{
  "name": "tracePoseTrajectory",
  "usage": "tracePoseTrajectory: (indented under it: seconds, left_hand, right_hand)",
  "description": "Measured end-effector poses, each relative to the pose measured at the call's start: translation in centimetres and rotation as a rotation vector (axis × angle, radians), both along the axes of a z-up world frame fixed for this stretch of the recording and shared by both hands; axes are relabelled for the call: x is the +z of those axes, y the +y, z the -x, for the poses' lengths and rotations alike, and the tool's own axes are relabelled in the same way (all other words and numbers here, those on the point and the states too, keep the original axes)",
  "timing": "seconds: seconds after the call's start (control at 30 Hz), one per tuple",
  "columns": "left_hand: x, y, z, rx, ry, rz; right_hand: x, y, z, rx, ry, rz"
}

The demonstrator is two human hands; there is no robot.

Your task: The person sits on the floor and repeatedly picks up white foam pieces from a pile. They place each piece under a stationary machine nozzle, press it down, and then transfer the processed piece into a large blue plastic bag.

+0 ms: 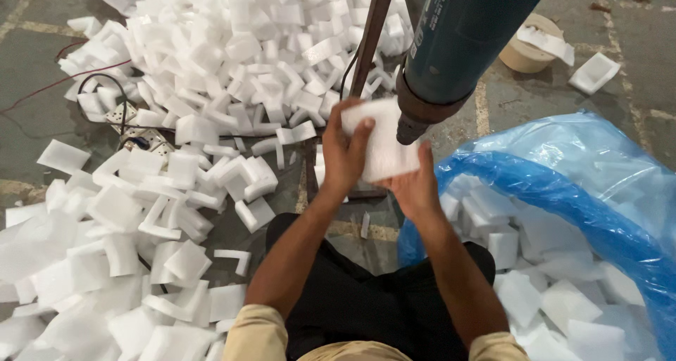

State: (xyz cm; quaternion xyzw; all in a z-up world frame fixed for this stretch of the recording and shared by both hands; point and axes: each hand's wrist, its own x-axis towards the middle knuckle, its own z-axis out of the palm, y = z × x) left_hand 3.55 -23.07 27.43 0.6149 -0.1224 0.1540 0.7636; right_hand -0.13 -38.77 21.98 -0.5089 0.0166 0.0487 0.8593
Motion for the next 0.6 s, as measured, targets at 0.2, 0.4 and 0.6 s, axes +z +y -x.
tracePoseTrajectory:
  seconds: [0.2,0.4,0.6]
  left_hand:
    - [1.0,0.0,0.1,0.026,-0.098,-0.007]
    - [-0.9,2.2,6.7,-0.115,0.328,-0.397]
    - [-10.2,1.8,11.2,-0.050,0.142,-0.285]
  right_hand:
    - [2.6,1.5,-0.2,0.095,-0.075,-0.098]
    - [-4.1,1.4,5.9,-0.172,-0.390,0.609]
    - [-7.2,0.6,11.0,-0.175,-0.716,1.296]
